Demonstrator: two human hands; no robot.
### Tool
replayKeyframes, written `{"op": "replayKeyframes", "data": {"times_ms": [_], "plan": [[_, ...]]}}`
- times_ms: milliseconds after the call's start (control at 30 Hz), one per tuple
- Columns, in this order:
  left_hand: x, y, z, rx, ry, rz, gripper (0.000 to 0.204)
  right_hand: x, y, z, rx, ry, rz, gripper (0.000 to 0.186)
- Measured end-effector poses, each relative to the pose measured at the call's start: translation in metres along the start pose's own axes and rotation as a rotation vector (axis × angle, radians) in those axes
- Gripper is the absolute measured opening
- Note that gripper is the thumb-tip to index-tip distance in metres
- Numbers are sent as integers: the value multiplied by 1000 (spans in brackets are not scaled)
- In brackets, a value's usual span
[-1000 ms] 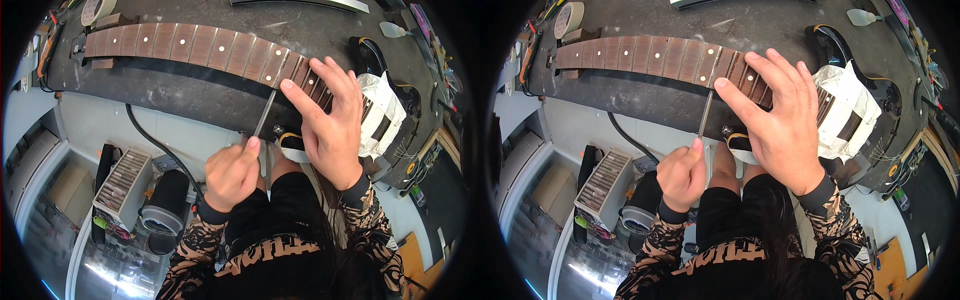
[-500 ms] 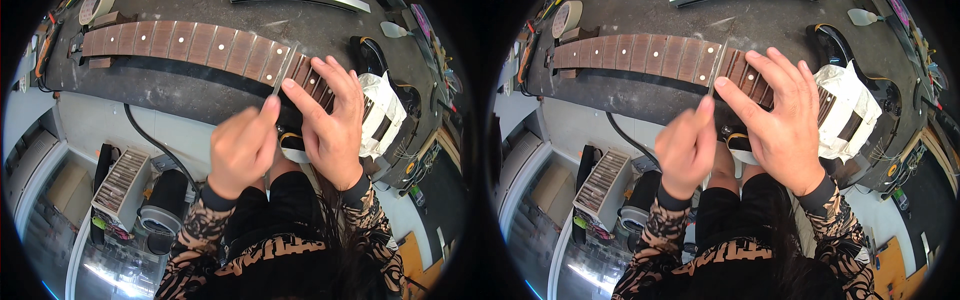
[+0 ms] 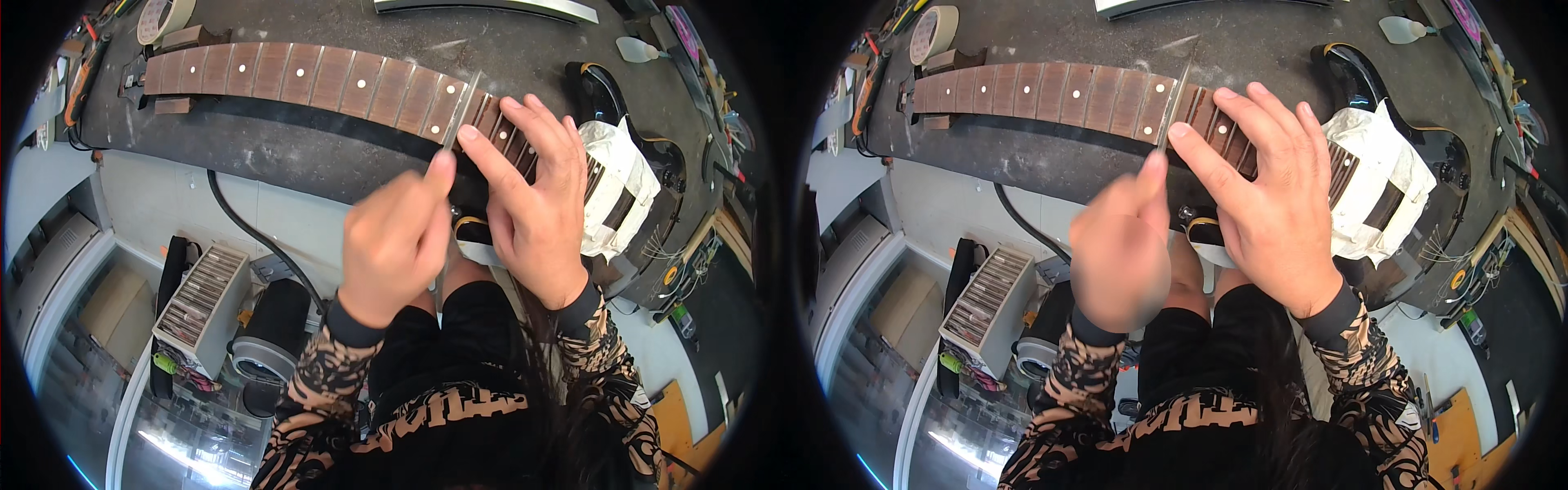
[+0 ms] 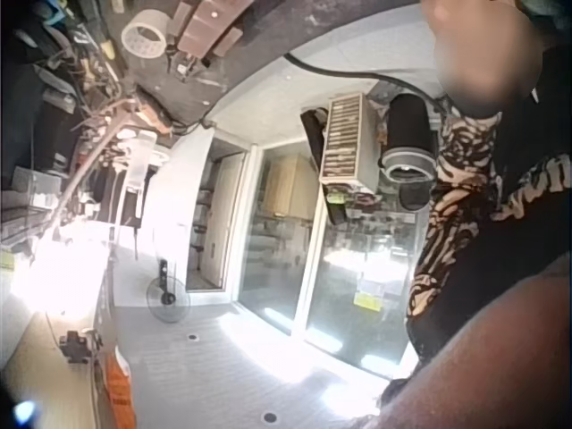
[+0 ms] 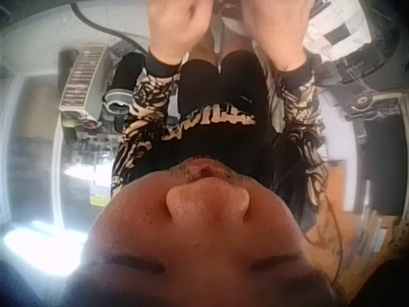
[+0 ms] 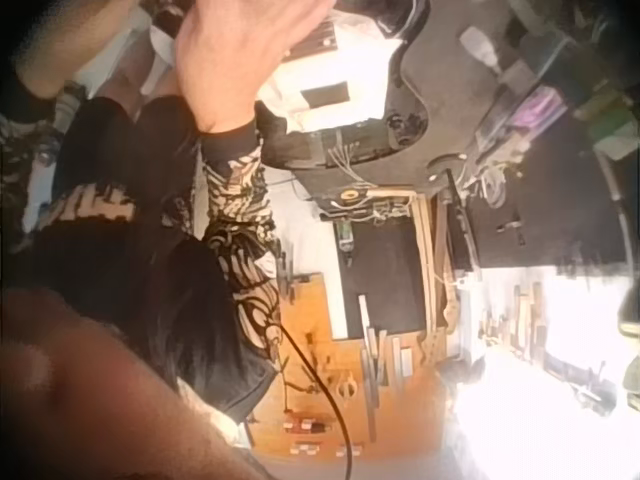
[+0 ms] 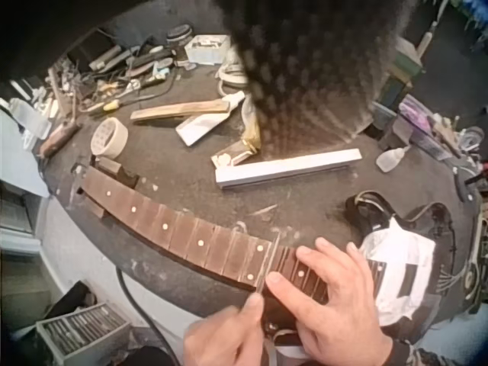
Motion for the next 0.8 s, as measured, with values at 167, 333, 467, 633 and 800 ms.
{"op": "replayKeyframes", "data": {"times_ms": [167, 333, 467, 633, 800], "plan": [[12, -32, -6, 52, 38, 1, 55, -2, -1, 4, 29, -2, -8, 65], [-1, 12, -2, -13, 5, -7, 48, -2, -2, 2, 18, 18, -27, 71], [16, -44, -1, 85, 9, 15, 46, 0, 0, 6, 35, 12, -8, 76], [-1, 15, -1, 0, -31, -18, 50, -3, -1, 4, 16, 19, -18, 68], [12, -31, -8, 74, 28, 35, 51, -2, -1, 2, 10, -4, -12, 70]]}}
Point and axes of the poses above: each hand's wrist, its own y-axis towards the middle knuckle, its own x-axis out of the back of the hand, z = x × y, the point moved 10 cm from there along y, towards the middle knuckle, and after that the axes turned 4 degrees about -y, right-handed, at the moved point
